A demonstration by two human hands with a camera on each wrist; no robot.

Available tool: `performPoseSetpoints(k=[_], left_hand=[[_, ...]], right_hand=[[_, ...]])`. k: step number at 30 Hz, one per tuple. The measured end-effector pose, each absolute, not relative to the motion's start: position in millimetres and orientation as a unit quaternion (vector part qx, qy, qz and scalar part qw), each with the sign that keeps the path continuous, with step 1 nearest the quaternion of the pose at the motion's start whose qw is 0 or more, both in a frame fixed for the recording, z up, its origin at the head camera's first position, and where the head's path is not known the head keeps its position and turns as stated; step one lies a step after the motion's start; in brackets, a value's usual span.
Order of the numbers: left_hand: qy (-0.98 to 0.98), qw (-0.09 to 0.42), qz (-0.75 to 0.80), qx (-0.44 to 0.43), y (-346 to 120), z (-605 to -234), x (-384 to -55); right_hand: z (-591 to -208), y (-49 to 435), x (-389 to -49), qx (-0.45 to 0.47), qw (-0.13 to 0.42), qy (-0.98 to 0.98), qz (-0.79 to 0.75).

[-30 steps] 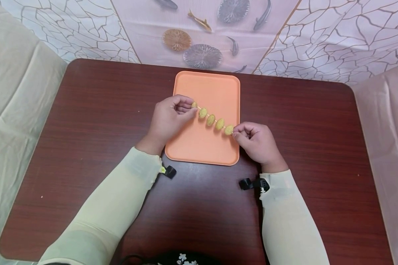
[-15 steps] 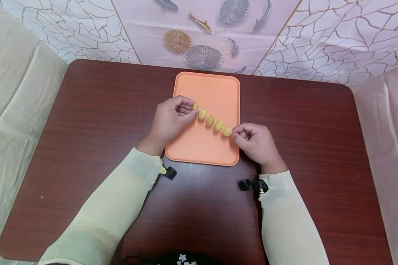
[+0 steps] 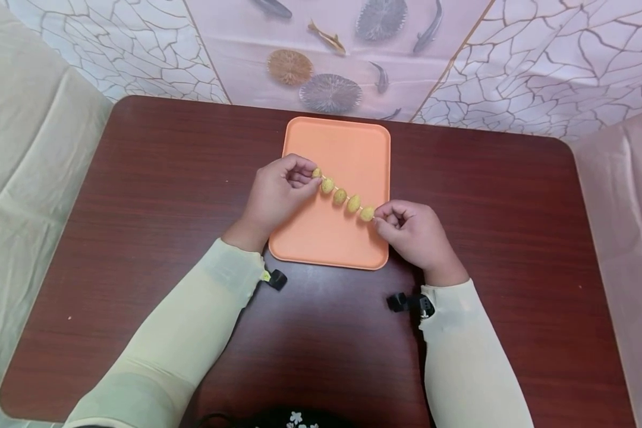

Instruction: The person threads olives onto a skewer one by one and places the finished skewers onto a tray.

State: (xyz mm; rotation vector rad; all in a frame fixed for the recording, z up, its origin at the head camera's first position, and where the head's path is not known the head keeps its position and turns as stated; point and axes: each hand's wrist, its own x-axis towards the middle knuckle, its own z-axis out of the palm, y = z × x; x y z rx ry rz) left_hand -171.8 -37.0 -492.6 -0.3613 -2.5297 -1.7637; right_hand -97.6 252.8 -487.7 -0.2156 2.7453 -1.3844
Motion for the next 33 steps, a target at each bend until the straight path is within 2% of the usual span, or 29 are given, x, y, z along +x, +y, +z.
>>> performPoseSetpoints(k=[5, 15, 26, 33], left_hand=[[-0.813, 0.008, -0.571, -0.112, -37.1, -491.2, -171.9], [-0.832, 0.005, -0.542, -0.123, -37.1, -492.2, -172.1], [-0.841, 0.009, -0.525, -0.13, -36.9, -493.6, -171.4], [-0.835, 0.01, -0.536, -0.126, -36.9, -491.1, -171.8]], right_hand=[[-476.1, 247.1, -92.8, -0.112, 0.005, 0.919, -0.379], [-460.5, 232.6, -85.8, -0.171, -0.083, 0.934, -0.302], [-453.6, 225.5, -79.2, -0.18, -0.101, 0.938, -0.278], [-453.0, 224.1, -80.3, -0.132, -0.113, 0.94, -0.293]])
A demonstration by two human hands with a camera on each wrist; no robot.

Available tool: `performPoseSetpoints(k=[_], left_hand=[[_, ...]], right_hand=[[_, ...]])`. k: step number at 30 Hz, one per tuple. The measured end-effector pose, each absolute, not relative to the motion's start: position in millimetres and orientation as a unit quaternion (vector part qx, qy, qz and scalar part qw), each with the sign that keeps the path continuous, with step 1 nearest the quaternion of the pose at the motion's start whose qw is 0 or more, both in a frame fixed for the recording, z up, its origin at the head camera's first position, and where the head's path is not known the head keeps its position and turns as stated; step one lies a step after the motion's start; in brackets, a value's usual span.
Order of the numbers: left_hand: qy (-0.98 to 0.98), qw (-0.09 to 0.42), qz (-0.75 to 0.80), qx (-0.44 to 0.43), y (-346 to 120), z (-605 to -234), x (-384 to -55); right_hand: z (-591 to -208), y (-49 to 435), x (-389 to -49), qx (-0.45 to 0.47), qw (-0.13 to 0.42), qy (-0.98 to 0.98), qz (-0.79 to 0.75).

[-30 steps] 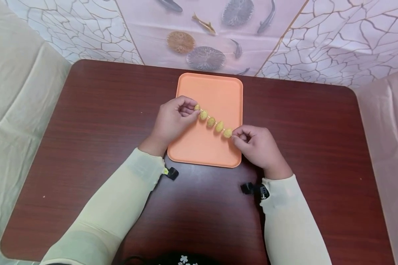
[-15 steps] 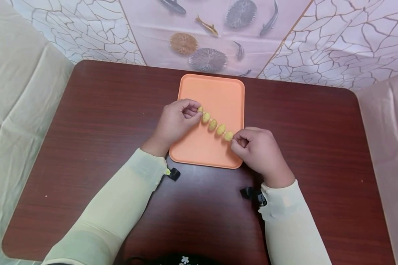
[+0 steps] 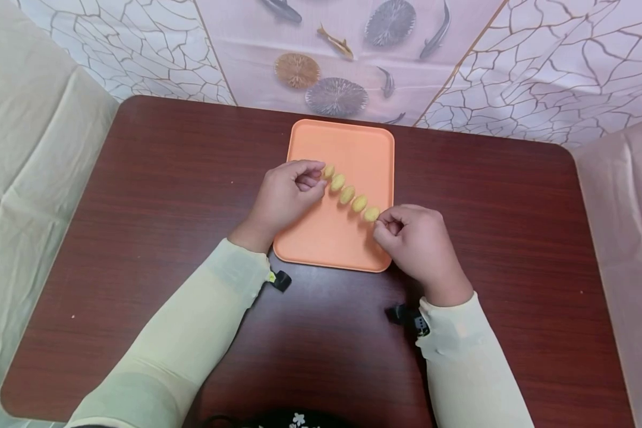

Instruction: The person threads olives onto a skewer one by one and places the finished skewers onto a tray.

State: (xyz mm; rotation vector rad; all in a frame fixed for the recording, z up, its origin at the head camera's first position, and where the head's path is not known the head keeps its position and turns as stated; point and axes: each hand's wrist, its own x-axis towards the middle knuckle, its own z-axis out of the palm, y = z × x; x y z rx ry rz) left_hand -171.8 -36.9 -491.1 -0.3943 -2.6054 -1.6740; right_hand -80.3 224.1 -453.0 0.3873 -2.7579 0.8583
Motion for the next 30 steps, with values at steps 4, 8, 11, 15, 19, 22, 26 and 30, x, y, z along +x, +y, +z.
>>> performPoseSetpoints(k=[4, 8, 11, 15, 19, 22, 26, 30], left_hand=[[-0.835, 0.009, -0.535, -0.128, -37.4, -491.2, -171.8], [-0.837, 0.01, -0.531, -0.133, -38.3, -492.3, -171.8], [-0.838, 0.011, -0.527, -0.137, -38.7, -493.5, -172.3], [-0.84, 0.013, -0.523, -0.143, -38.9, -494.2, -172.6], [-0.842, 0.014, -0.521, -0.143, -39.1, -494.0, -172.4], [-0.842, 0.013, -0.52, -0.142, -39.1, -494.4, -172.5], [-0.843, 0.009, -0.519, -0.144, -39.1, -494.8, -172.8], [-0.844, 0.01, -0.515, -0.149, -38.9, -494.9, -172.9]], right_hand=[[-453.4, 224.9, -83.5, 0.088, 0.121, -0.944, 0.294], [-453.2, 226.3, -87.4, 0.033, 0.118, -0.95, 0.288], [-452.9, 226.0, -89.7, -0.007, 0.107, -0.952, 0.286], [-455.1, 222.0, -92.8, -0.042, 0.096, -0.956, 0.275], [-460.1, 213.8, -94.9, -0.043, 0.086, -0.963, 0.251], [-464.0, 206.0, -95.2, -0.04, 0.072, -0.97, 0.227], [-467.2, 196.2, -94.7, -0.046, 0.052, -0.978, 0.197], [-466.1, 189.9, -94.3, -0.059, 0.039, -0.983, 0.172]])
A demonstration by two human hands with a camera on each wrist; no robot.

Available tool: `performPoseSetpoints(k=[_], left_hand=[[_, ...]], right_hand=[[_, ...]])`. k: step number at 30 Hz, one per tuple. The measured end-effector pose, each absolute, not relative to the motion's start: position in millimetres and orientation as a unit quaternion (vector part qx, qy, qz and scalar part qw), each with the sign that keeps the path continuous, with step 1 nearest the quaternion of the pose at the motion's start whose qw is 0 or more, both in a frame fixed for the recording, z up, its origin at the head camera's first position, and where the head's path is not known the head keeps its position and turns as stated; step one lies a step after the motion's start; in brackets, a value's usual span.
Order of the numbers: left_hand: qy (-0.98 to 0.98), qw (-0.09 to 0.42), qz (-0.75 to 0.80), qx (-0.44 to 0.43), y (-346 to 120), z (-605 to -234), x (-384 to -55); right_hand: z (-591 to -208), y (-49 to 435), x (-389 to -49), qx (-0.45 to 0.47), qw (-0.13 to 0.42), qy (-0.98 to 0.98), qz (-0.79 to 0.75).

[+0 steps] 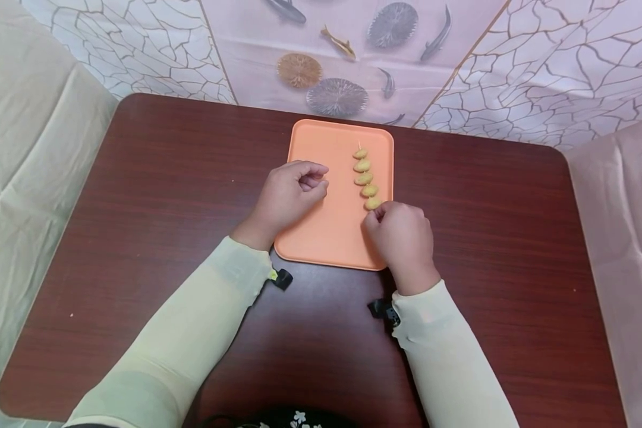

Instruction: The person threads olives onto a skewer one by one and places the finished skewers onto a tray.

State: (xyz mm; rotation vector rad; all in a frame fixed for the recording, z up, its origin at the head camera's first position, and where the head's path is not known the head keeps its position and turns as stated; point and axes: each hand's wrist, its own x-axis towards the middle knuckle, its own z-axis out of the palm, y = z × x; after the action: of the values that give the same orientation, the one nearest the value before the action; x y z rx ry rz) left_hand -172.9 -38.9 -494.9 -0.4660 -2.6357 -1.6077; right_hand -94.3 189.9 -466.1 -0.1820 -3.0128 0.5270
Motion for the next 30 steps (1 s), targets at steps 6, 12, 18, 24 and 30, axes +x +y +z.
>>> performPoseSetpoints(k=[6, 12, 18, 24, 30], left_hand=[[-0.847, 0.011, -0.51, -0.153, -37.3, -494.7, -173.6], [-0.849, 0.011, -0.507, -0.152, -36.7, -494.4, -174.3], [-0.848, 0.008, -0.508, -0.149, -35.6, -493.9, -173.5], [-0.847, 0.007, -0.51, -0.151, -35.0, -493.1, -172.4], [-0.851, 0.005, -0.5, -0.16, -39.8, -490.5, -169.5]], right_hand=[[-462.9, 186.5, -95.6, -0.069, 0.022, -0.985, 0.154], [-461.2, 182.1, -97.5, -0.073, 0.006, -0.984, 0.163], [-459.9, 178.7, -98.4, -0.073, 0.0, -0.983, 0.169], [-458.2, 181.2, -97.9, -0.072, -0.003, -0.979, 0.189], [-455.3, 194.6, -95.2, -0.046, 0.023, -0.975, 0.214]])
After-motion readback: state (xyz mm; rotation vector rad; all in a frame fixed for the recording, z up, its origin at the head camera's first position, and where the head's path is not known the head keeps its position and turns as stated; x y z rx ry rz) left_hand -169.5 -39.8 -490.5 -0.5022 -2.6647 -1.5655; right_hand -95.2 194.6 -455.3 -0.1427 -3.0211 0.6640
